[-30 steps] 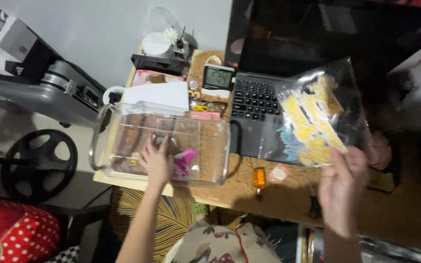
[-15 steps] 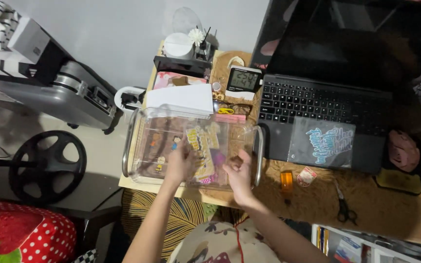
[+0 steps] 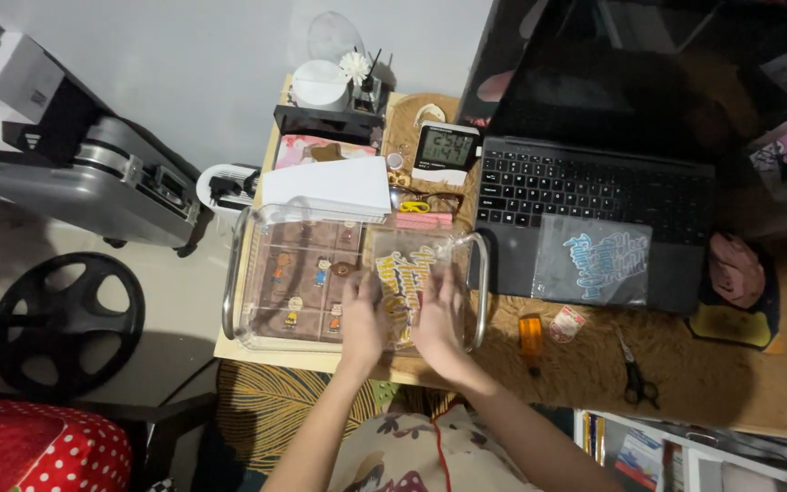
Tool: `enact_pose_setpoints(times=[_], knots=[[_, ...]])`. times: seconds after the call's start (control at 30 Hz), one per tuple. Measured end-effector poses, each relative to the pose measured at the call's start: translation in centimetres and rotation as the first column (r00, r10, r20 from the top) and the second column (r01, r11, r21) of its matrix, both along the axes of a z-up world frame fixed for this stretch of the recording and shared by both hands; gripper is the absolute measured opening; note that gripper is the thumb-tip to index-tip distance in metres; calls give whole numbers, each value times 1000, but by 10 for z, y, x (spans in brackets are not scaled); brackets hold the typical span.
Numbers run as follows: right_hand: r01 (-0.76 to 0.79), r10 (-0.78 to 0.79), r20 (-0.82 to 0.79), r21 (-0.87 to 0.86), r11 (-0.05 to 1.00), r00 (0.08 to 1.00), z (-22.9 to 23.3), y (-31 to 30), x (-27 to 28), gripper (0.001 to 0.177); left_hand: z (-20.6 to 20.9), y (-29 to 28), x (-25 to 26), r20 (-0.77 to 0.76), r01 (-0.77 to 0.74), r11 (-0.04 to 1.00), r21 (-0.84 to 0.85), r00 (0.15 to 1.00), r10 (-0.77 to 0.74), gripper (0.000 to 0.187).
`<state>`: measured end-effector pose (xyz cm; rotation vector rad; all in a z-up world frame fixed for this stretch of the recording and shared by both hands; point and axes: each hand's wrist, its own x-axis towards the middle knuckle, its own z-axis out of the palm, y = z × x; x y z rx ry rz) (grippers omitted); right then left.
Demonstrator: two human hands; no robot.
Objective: The person is sorting various stickers and placing them into individual plastic sleeves at a desk.
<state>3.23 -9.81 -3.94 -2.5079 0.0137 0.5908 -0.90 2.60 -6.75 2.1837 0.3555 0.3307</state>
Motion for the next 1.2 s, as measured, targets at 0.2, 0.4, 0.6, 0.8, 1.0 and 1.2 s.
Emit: enact_pose_setpoints(times=[0.2,0.4,0.6,0.8,1.0,1.2], knots=[[-116,136,350,-78,990,927,-7,-16,-17,82,14,-9,1,-41,9,996,93,999,-5,71],[-24,-249,755,331,943,607,60,-103,2,38,52,-56,26,172,55,995,80,983,-68,54],[449,-399,784,174,877,476,-59,-293,56,40,87,-156,61,134,310,885,-348,951,-280,31],[662,-612,585,163,732,533,-79,-360,77,58,-75,-263,67,-193,171,595,-785,846,-497,24],[630,-709,-345,755,180,615,-111,-402,73,47,-76,-306,63,-143,-49,247,-968,916,-376,24],[651,-402,-550,740,172,732,-45,-388,29,48,13,-313,67,-142,-69,317,-946,967,-214,28]])
